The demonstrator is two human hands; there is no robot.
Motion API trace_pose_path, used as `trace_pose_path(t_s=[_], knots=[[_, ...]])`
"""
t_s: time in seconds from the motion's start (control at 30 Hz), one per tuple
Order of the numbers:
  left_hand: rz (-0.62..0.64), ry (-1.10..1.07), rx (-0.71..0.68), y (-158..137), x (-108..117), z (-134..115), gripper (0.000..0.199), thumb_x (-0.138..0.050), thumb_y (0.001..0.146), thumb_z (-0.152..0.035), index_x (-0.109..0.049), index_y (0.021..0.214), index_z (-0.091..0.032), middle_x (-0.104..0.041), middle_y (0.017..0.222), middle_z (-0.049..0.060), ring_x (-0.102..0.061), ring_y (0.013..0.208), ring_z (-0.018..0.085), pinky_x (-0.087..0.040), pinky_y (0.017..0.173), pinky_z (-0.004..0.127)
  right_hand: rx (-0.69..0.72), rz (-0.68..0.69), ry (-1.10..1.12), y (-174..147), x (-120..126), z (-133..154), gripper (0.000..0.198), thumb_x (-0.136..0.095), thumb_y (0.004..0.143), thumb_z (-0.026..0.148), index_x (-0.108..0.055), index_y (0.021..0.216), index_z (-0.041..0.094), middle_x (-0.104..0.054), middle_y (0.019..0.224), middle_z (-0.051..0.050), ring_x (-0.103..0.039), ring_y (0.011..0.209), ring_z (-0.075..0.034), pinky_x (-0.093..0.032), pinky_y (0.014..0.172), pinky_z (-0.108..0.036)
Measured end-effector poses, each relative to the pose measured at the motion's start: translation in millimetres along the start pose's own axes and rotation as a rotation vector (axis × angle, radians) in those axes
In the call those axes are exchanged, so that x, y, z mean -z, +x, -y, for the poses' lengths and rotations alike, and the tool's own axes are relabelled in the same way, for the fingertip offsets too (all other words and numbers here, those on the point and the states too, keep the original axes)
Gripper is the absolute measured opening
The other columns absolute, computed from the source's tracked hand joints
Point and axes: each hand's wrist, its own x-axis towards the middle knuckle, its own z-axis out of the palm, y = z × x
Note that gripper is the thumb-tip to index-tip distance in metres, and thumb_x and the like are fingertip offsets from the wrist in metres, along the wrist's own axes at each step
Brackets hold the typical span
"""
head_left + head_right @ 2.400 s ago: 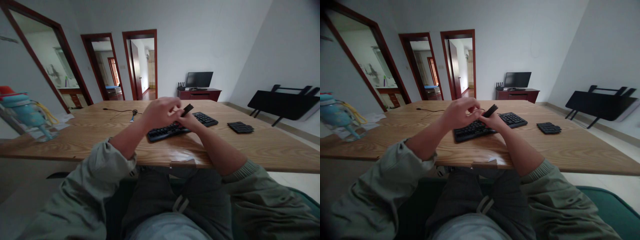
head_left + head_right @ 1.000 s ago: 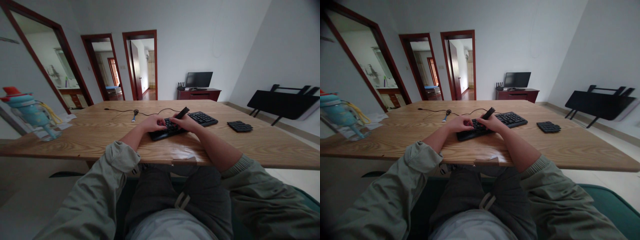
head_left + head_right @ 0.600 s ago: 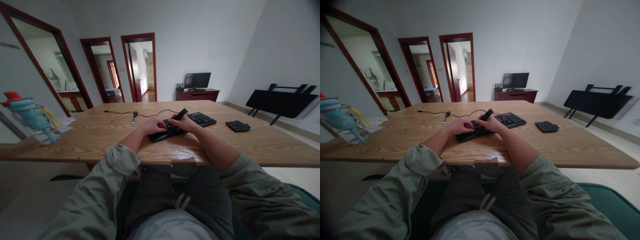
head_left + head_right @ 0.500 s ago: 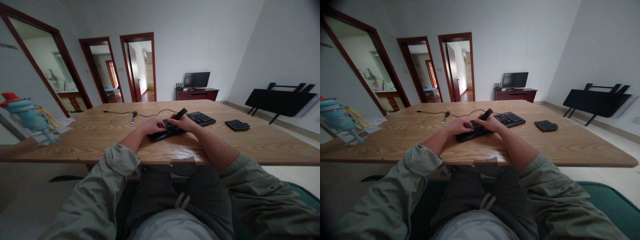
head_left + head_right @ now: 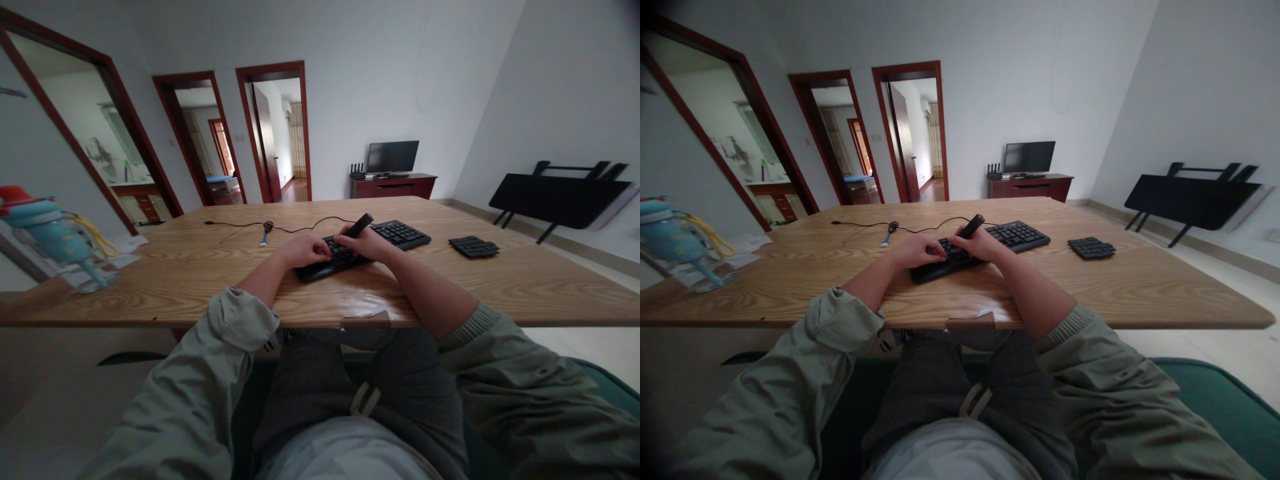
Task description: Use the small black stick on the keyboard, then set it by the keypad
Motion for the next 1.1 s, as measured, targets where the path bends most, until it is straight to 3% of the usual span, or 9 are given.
trace_pose_path(t_s=[0.3, 0.6, 0.83, 1.1], knots=[[0.027, 0.003, 0.024, 1.2, -1.6, 2.3, 0.021, -0.064, 0.083, -0.032, -0.076, 0.095, -0.021, -0.074, 0.092, 0.000, -0.063, 0.082, 0.013, -0.044, 0.074, 0.020, -0.071, 0.103, 0.067, -6.1, 5.1, 11.4, 0.032, -0.059, 0.085, 0.048, -0.060, 0.089, 0.017, -0.059, 0.074, -0.002, -0.049, 0.056, -0.009, -0.042, 0.048, -0.022], [0.028, -0.047, -0.014, 3.1, -5.4, 7.5, 0.018, -0.065, 0.082, -0.029, -0.076, 0.093, -0.021, -0.073, 0.089, 0.000, -0.061, 0.079, 0.012, -0.043, 0.072, 0.020, -0.225, 0.099, 0.128, -5.0, 3.7, 6.9, 0.039, -0.059, 0.085, 0.054, -0.062, 0.092, 0.017, -0.061, 0.075, -0.003, -0.049, 0.054, -0.009, -0.040, 0.046, -0.021], [0.035, -0.103, 0.061, -0.3, -1.3, 4.3, 0.023, -0.064, 0.080, -0.030, -0.075, 0.095, -0.018, -0.068, 0.077, 0.000, -0.056, 0.067, 0.011, -0.040, 0.062, 0.021, -0.180, 0.048, 0.056, -5.2, 0.9, 9.1, 0.034, -0.060, 0.085, 0.050, -0.061, 0.089, 0.016, -0.063, 0.072, -0.002, -0.048, 0.050, -0.009, -0.038, 0.044, -0.021], [0.028, -0.091, 0.054, -0.5, -0.4, 5.9, 0.024, -0.062, 0.081, -0.030, -0.076, 0.097, -0.018, -0.067, 0.077, 0.000, -0.055, 0.067, 0.011, -0.040, 0.063, 0.021, -0.132, 0.027, 0.063, -4.4, -1.3, 11.4, 0.031, -0.060, 0.086, 0.047, -0.060, 0.087, 0.016, -0.060, 0.069, -0.002, -0.046, 0.049, -0.009, -0.037, 0.044, -0.022]])
